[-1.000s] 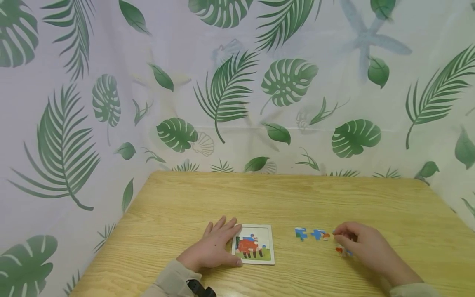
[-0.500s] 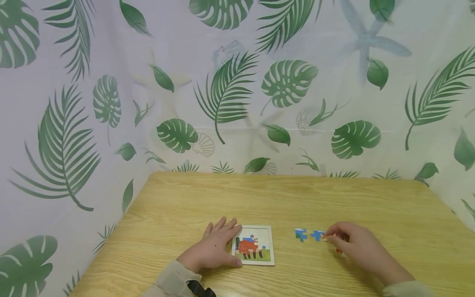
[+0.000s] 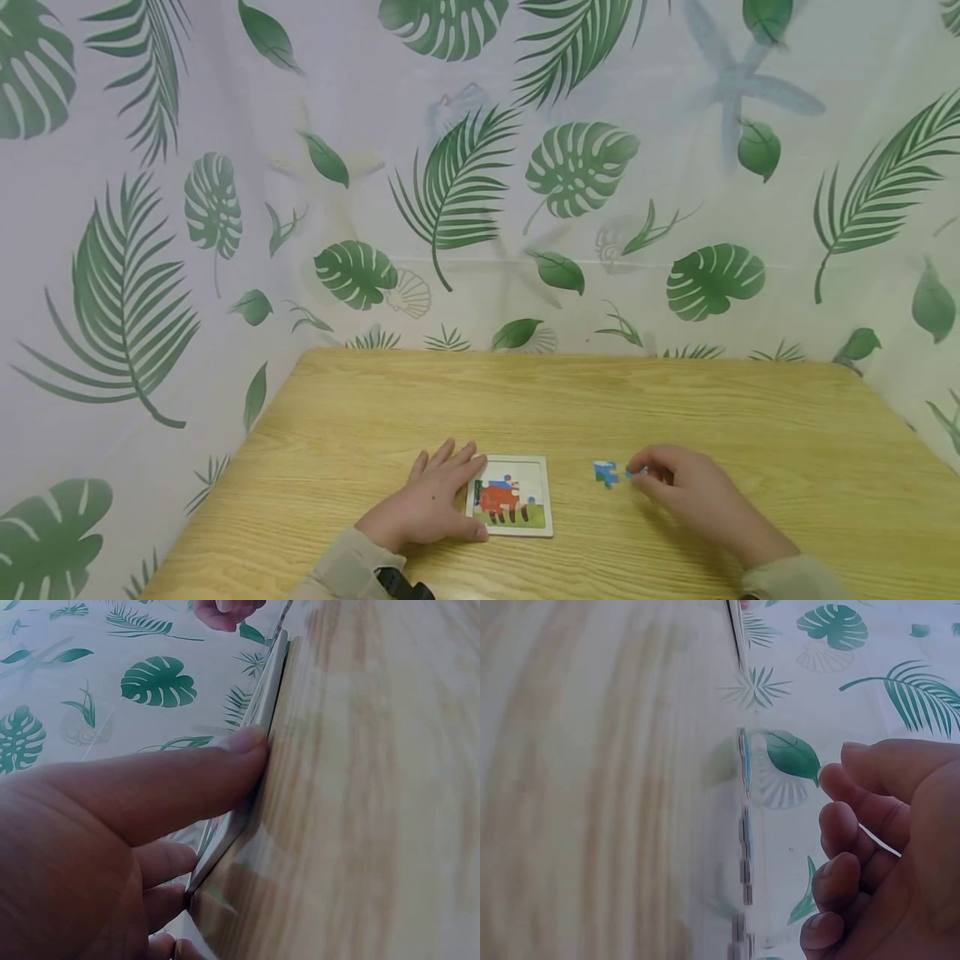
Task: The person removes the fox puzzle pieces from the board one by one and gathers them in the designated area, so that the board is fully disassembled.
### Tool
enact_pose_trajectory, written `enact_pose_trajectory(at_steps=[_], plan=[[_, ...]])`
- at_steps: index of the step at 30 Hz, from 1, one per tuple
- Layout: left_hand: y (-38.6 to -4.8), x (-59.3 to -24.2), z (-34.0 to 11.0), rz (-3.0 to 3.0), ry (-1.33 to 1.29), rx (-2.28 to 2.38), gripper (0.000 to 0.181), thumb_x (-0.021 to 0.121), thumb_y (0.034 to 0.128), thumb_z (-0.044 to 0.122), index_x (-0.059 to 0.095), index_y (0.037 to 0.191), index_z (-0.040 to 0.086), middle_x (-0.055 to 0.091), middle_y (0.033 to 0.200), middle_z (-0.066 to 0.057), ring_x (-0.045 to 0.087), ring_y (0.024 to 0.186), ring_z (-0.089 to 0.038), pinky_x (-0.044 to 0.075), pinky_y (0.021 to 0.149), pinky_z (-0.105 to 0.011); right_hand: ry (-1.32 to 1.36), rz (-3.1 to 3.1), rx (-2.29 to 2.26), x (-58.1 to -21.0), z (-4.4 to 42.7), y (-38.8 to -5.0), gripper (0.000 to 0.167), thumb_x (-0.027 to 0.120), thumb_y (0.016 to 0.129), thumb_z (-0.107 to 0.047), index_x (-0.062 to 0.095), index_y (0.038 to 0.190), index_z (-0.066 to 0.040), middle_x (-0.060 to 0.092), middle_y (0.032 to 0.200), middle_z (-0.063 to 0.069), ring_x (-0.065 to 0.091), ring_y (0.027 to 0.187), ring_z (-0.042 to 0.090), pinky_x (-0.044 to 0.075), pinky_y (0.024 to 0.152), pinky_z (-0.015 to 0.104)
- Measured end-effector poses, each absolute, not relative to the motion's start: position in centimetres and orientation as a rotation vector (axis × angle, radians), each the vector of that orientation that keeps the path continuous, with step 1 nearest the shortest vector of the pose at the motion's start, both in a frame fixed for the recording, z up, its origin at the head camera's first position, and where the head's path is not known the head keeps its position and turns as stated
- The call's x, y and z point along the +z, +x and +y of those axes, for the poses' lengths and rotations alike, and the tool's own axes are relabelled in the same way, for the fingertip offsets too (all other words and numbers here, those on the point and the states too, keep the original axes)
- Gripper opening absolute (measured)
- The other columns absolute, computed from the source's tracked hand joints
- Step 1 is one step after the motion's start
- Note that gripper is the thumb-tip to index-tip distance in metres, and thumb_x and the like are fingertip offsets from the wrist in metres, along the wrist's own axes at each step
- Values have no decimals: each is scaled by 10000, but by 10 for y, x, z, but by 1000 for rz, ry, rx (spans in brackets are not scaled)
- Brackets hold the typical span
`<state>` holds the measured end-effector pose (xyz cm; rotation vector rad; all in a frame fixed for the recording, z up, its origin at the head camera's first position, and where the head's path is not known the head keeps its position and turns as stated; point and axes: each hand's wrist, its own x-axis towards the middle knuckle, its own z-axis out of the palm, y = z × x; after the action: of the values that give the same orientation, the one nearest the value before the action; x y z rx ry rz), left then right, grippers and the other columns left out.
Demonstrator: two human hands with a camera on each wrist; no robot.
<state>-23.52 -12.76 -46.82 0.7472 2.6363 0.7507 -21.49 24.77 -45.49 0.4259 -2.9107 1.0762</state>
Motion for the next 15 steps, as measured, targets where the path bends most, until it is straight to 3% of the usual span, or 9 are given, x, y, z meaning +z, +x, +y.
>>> enact_pose_trajectory(at_steps=[7,15], plan=[[-234,-467,-127,2633,758,756,969,805,818,512,353,1592,145,211,1667,-82,38,1540,-348,-38,1172,-635,517,-2914,1172,-452,231,-217,173,697,973,-254,730,1084,-126,540,770,-45,471,665,106,417,578,270],[-234,-467,-128,2637,750,763,969,812,812,505,357,1592,154,207,1669,-72,26,1541,-343,-49,1170,-635,608,-2917,1174,-451,205,-221,154,691,966,-223,731,1082,-130,560,773,-67,492,664,84,437,605,265]])
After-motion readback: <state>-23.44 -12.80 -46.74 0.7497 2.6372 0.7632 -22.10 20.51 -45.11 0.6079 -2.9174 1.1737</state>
